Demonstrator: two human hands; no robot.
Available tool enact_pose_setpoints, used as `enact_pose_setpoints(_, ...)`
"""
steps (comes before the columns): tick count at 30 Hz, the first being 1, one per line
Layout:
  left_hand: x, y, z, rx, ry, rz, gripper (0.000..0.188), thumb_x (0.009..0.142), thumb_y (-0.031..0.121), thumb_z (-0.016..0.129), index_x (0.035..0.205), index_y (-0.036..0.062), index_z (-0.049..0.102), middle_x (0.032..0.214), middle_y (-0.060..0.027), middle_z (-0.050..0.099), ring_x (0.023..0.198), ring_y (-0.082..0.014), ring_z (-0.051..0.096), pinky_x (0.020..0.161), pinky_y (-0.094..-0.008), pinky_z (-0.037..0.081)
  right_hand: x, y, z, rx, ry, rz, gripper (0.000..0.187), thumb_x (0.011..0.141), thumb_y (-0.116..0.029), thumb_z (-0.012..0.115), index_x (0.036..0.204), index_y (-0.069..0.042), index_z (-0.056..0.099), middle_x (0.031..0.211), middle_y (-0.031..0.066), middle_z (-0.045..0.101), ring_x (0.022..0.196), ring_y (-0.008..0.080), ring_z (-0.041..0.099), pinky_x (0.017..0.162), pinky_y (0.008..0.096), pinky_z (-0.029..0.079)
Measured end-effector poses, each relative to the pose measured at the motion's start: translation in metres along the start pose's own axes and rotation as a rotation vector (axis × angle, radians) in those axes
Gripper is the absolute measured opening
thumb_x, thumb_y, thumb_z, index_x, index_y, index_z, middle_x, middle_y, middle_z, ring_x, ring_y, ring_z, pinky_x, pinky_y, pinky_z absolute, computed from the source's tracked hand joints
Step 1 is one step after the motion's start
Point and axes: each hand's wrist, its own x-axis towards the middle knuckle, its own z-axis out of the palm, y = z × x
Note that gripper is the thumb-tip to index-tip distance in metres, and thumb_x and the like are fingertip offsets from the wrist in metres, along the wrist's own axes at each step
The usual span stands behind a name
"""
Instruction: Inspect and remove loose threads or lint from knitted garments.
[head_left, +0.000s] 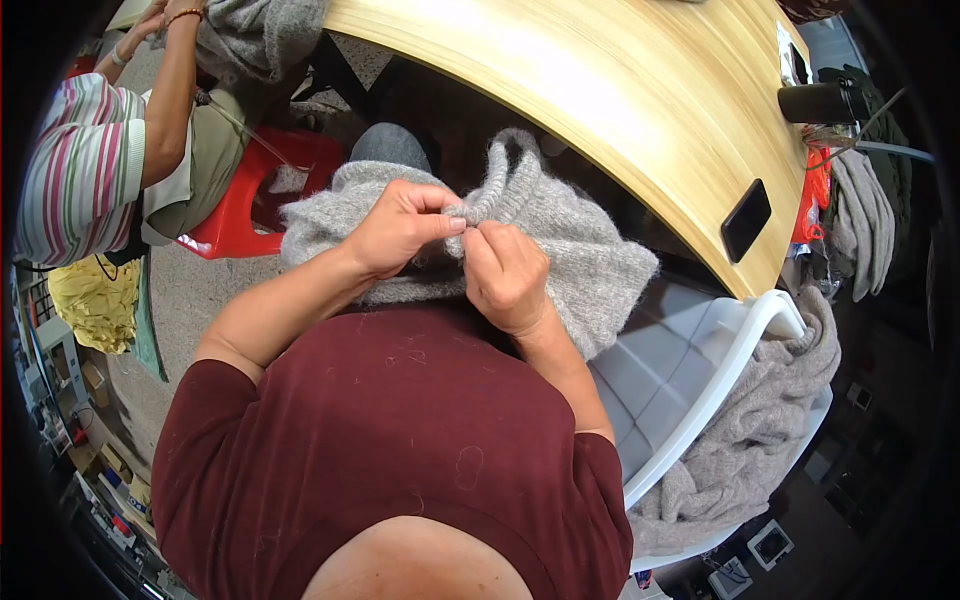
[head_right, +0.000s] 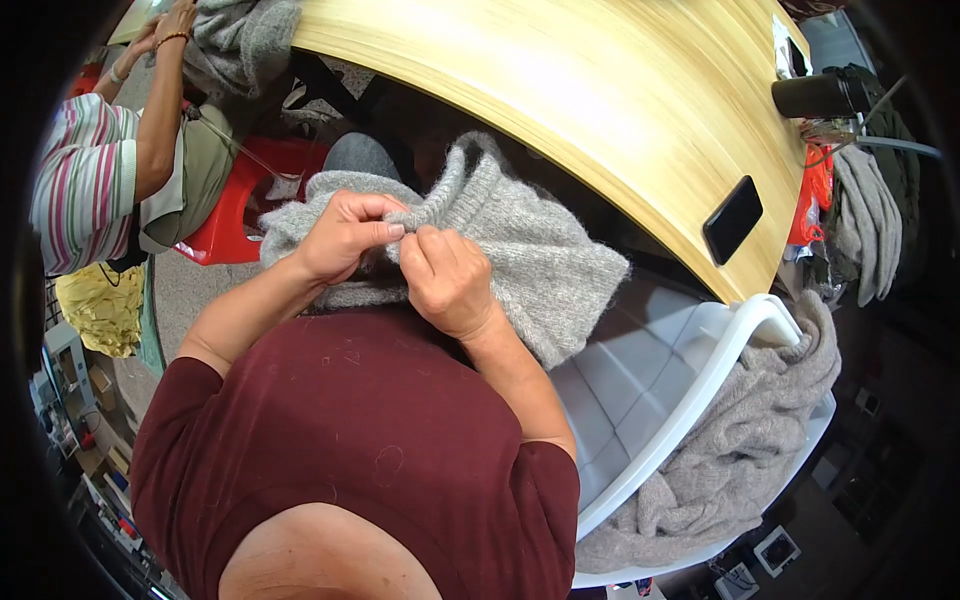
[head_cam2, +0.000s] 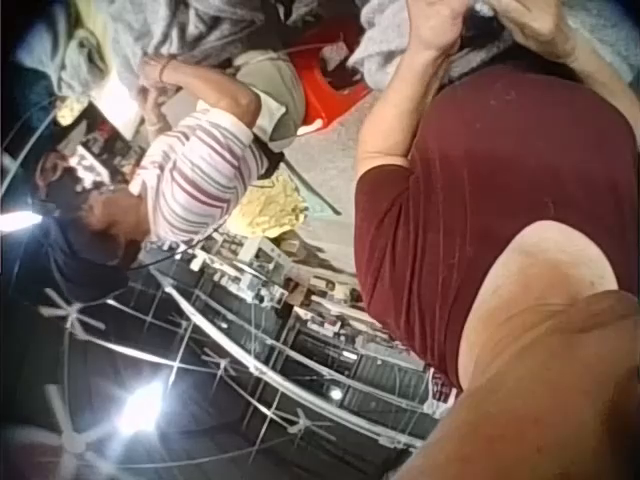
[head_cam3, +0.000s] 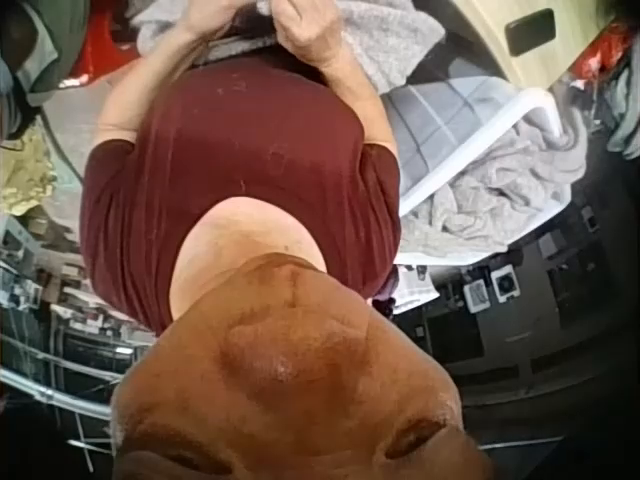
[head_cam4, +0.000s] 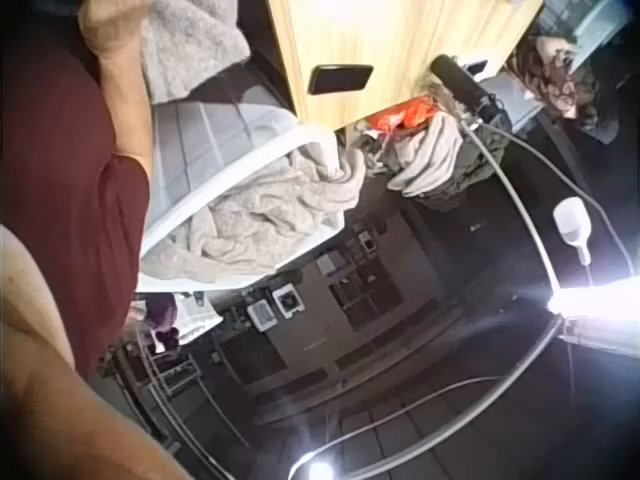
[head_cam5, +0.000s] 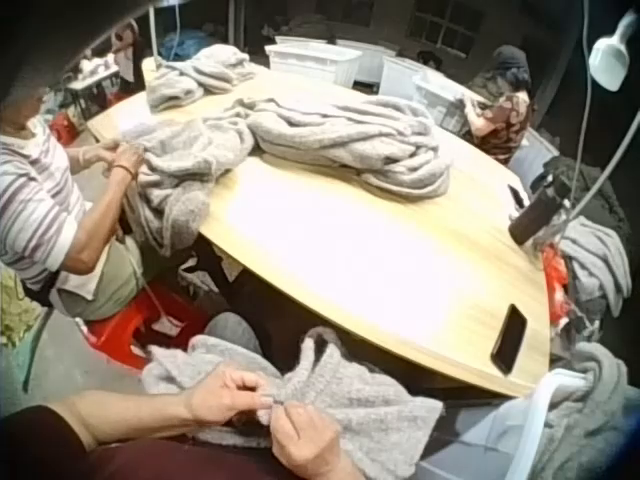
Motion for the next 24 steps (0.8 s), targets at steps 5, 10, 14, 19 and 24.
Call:
enact_pose_setpoints(5,-0.006,0.001,0.000,0.407,0.056,0.095,0.014,0.074,-0.004,0.055,0.085,-0.0028,0.063,0.075,-0.0005,0.059,0.066,-0.0041,0.050,0.057,-0.0188,0.041,0.006,0.006,0.004,0.339,0.028,0.232,0.020,0.060,0.009,0.054,0.078,0.000,0.056,0.090,0.0142,0.059,0.066,0.0242,0.058,0.056,0.0291,0.046)
enact_pose_setpoints(10,-0.013,0.002,0.005,0.445,0.103,0.071,0.015,0.070,-0.004,0.055,0.083,-0.0025,0.062,0.070,-0.0004,0.059,0.066,-0.0039,0.051,0.058,-0.0194,0.041,0.007,0.010,-0.003,0.477,-0.199,0.313,0.020,0.061,0.010,0.050,0.078,0.001,0.057,0.093,0.0147,0.060,0.070,0.0220,0.058,0.060,0.0274,0.045)
enact_pose_setpoints(14,-0.013,0.000,0.003,0.469,0.114,0.048,0.016,0.069,-0.006,0.053,0.082,-0.0029,0.062,0.072,-0.0017,0.060,0.068,-0.0054,0.052,0.060,-0.0203,0.043,0.004,0.014,-0.005,0.592,-0.263,0.415,0.020,0.063,0.009,0.050,0.079,0.001,0.058,0.087,0.0119,0.059,0.067,0.0175,0.056,0.058,0.0250,0.044)
enact_pose_setpoints(19,-0.012,-0.001,0.003,0.551,0.117,0.146,0.019,0.069,-0.008,0.051,0.082,-0.0027,0.062,0.077,-0.0048,0.061,0.070,-0.0099,0.056,0.064,-0.0224,0.045,0.003,0.013,0.002,0.764,-0.227,0.793,0.019,0.064,0.007,0.049,0.080,0.001,0.057,0.074,0.0073,0.057,0.064,0.0116,0.053,0.056,0.0266,0.042)
enact_pose_setpoints(24,-0.012,-0.005,0.007,0.831,0.175,0.452,0.023,0.065,-0.011,0.049,0.081,-0.0013,0.062,0.078,-0.0085,0.061,0.070,-0.0167,0.059,0.065,-0.0249,0.046,-0.001,0.012,0.010,0.465,-0.275,0.535,0.014,0.066,0.003,0.050,0.080,0.000,0.054,0.070,0.0107,0.055,0.060,0.0214,0.056,0.054,0.0304,0.044)
